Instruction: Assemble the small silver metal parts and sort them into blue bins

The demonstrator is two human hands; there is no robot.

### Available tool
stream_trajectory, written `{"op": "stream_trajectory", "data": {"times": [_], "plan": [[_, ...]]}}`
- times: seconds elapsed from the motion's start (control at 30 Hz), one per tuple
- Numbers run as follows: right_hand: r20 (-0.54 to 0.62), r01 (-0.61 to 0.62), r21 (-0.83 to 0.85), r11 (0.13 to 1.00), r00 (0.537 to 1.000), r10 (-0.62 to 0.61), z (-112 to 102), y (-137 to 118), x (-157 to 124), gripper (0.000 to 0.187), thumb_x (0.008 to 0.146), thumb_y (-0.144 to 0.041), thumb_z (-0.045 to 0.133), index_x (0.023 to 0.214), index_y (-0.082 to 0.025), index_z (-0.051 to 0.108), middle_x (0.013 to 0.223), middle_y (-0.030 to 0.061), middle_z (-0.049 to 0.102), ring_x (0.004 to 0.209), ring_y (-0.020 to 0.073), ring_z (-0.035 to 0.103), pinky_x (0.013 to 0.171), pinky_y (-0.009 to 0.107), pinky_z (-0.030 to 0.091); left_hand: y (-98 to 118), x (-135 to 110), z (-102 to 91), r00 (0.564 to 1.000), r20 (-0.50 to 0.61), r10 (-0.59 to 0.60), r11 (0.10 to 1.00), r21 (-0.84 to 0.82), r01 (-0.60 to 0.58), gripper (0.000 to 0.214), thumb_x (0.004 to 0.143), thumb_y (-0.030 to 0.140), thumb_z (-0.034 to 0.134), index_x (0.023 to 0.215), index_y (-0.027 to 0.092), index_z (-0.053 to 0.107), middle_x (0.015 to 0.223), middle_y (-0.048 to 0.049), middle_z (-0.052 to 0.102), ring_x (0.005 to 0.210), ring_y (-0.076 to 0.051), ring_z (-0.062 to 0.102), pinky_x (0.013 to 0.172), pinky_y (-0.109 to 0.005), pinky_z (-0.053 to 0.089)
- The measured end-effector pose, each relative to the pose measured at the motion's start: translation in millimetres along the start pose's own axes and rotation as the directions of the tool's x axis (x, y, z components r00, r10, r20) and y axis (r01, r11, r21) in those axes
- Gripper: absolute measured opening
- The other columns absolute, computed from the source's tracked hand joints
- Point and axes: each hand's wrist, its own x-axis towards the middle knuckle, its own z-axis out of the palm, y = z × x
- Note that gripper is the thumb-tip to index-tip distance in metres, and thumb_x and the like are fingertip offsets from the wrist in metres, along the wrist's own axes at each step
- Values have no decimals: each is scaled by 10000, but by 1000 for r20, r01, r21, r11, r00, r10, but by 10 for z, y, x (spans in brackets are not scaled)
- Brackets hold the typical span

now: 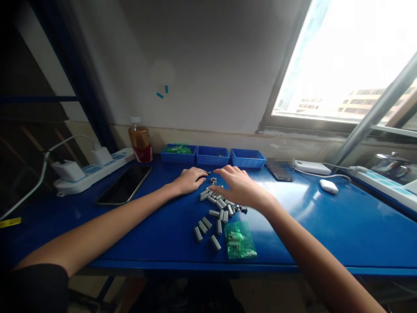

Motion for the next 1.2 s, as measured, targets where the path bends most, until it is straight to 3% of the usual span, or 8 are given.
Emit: {"op": "stream_trajectory", "data": {"times": [0.1,0.2,0.43,0.63,0.73,0.87,1.0,1.2], "plan": [[-22,277,67,959,961,-276,28,-548,-347,694,798,-620,528,1395,-307,359,1362,118,457,1259,349,385,967,534,365,0,30,-28,998,-59,10,1000,-1,-10,311,866,344,479,1117,205,599,1129,-85,641,1057,-261,566,898,-408,429],[15,391,74,917,919,-393,175,-775,-499,713,802,-637,505,1409,-297,348,1412,130,406,1306,367,323,1012,573,298,-14,140,-27,994,-107,34,999,-20,-37,371,824,348,559,1167,207,564,1058,-93,645,991,-258,586,857,-371,451],[19,264,3,965,964,-264,463,-506,-143,444,918,-448,414,1304,-241,484,1318,144,476,1270,326,361,993,535,319,-85,268,9,994,-100,39,998,-47,-44,140,826,175,511,915,164,618,923,-87,641,872,-222,605,790,-313,476],[-20,307,6,952,952,-307,505,-449,6,381,907,-418,454,1214,-209,540,1216,138,522,1211,300,403,988,496,328,-139,-141,-224,991,-100,-84,996,-9,84,257,854,204,478,1088,132,556,1006,-118,642,954,-243,581,862,-355,453],[-36,307,9,952,951,-307,516,-445,-11,379,910,-425,452,1216,-216,537,1199,135,529,1198,301,410,979,497,330,-137,-454,-457,978,-43,-205,974,93,208,435,852,406,494,1215,169,519,1207,-138,570,1123,-309,492,941,-437,398],[-49,297,16,955,954,-296,529,-429,-32,395,921,-443,428,1232,-221,529,1197,138,532,1194,306,408,974,504,332,-269,-1022,-717,891,-28,-452,874,187,449,577,802,650,416,1275,328,488,1387,-93,430,1263,-404,337,952,-597,317],[-53,307,28,951,951,-305,539,-422,-29,396,917,-448,439,1218,-210,538,1158,135,544,1166,293,428,961,487,356,-614,-1470,-748,657,-79,-750,635,190,749,795,723,766,382,1389,330,372,1435,-172,337,1240,-537,301,843,-705,320],[-66,309,42,950,950,-306,529,-425,-34,377,915,-431,451,1206,-210,543,1127,134,554,1149,287,436,941,472,378,-1063,-1314,-629,654,-114,-747,628,198,752,685,809,691,256,1360,317,420,1342,-216,402,1114,-524,439,796,-660,371]]}}
